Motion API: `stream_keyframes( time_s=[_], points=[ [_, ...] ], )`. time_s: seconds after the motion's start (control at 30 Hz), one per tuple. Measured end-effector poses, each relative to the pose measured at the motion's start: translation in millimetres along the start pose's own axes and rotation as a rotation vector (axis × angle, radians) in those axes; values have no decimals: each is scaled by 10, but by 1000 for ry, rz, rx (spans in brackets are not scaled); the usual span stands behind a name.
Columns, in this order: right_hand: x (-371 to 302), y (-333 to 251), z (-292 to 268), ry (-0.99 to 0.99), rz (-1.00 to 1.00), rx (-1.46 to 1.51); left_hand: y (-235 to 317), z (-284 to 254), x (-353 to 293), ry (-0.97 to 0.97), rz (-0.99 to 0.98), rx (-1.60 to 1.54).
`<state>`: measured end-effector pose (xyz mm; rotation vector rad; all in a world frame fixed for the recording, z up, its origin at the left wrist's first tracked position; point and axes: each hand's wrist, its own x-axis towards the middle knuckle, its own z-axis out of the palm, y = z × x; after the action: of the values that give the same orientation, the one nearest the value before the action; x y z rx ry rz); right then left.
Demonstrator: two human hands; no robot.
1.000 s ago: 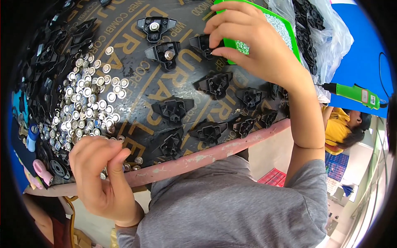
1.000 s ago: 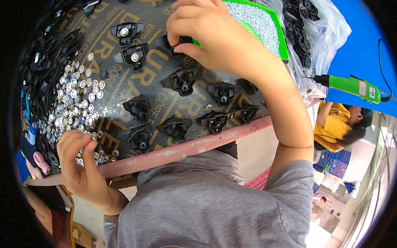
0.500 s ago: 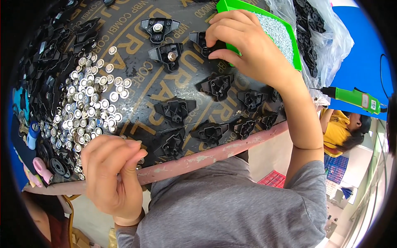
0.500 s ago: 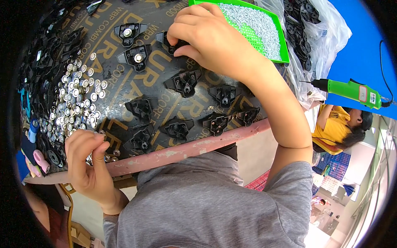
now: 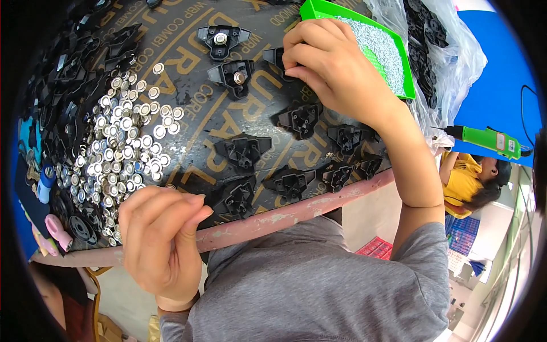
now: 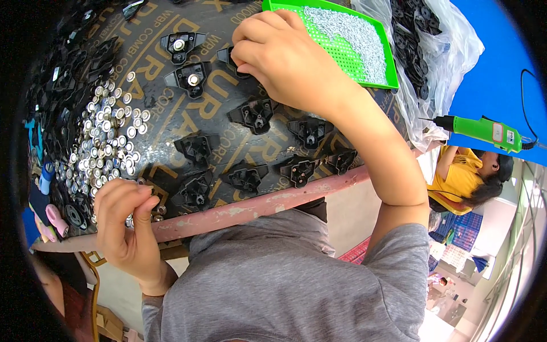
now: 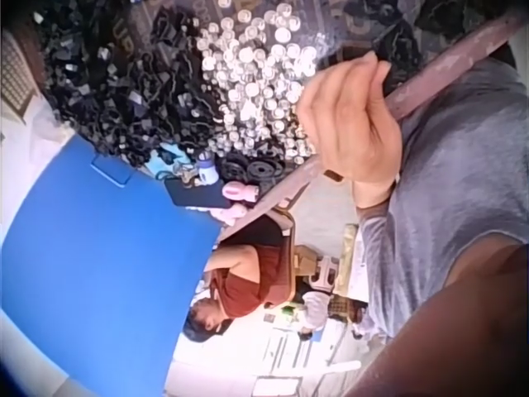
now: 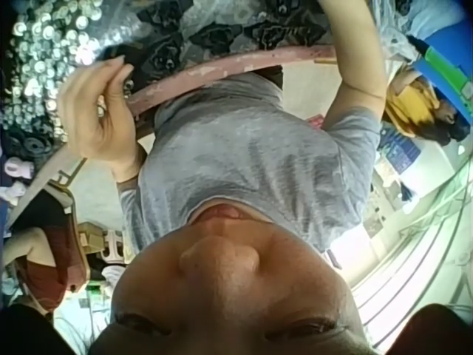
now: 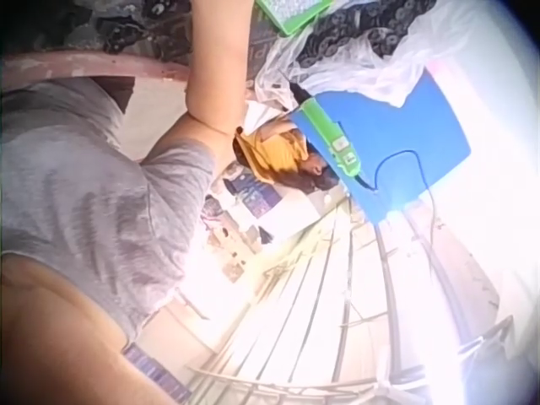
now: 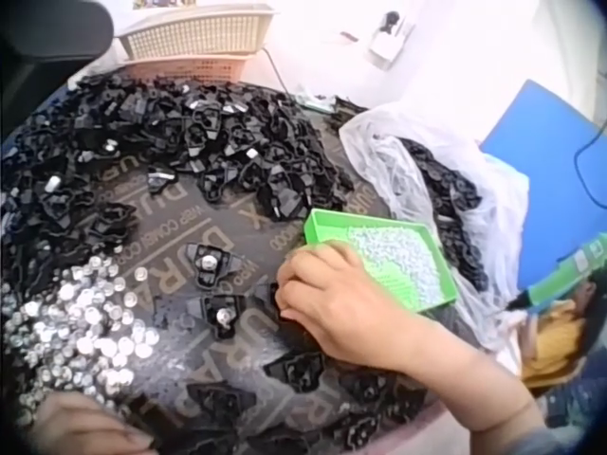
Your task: The person assembles small black plastic components with metal screws and washers on a workbench, using an electric screwdriver to secure the parts together.
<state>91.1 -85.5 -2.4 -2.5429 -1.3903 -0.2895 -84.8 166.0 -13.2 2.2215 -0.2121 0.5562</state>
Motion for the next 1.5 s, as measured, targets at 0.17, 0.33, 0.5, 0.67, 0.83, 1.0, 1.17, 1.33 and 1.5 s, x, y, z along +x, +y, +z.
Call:
stream_keyframes(
  time_s=[0.17,0.33,0.5,0.67,0.83,1.0,1.17,1.33,1.5],
  points=[
    [24,26,-90,-10,51,83,-10,6,0,-5,17,0],
    [107,140,-168,-67,51,170,-14,11,1,0,15,-5],
    [139,198,-118,-158,147,283,-15,22,-2,3,16,-2],
    [152,199,-102,-177,175,276,-22,21,-5,-1,7,-2],
    [162,174,-86,-169,173,268,-24,20,-3,-3,12,-15],
    [105,166,-71,-145,230,289,9,14,-43,-15,-58,-147],
    [157,-104,-247,185,86,108,110,48,-107,26,-433,-992],
    [84,-847,-508,79,-33,635,112,170,-71,-42,-554,-1456],
    [-34,-1068,-266,165,-22,692,183,163,-108,-89,-634,-1464]
  ],
)
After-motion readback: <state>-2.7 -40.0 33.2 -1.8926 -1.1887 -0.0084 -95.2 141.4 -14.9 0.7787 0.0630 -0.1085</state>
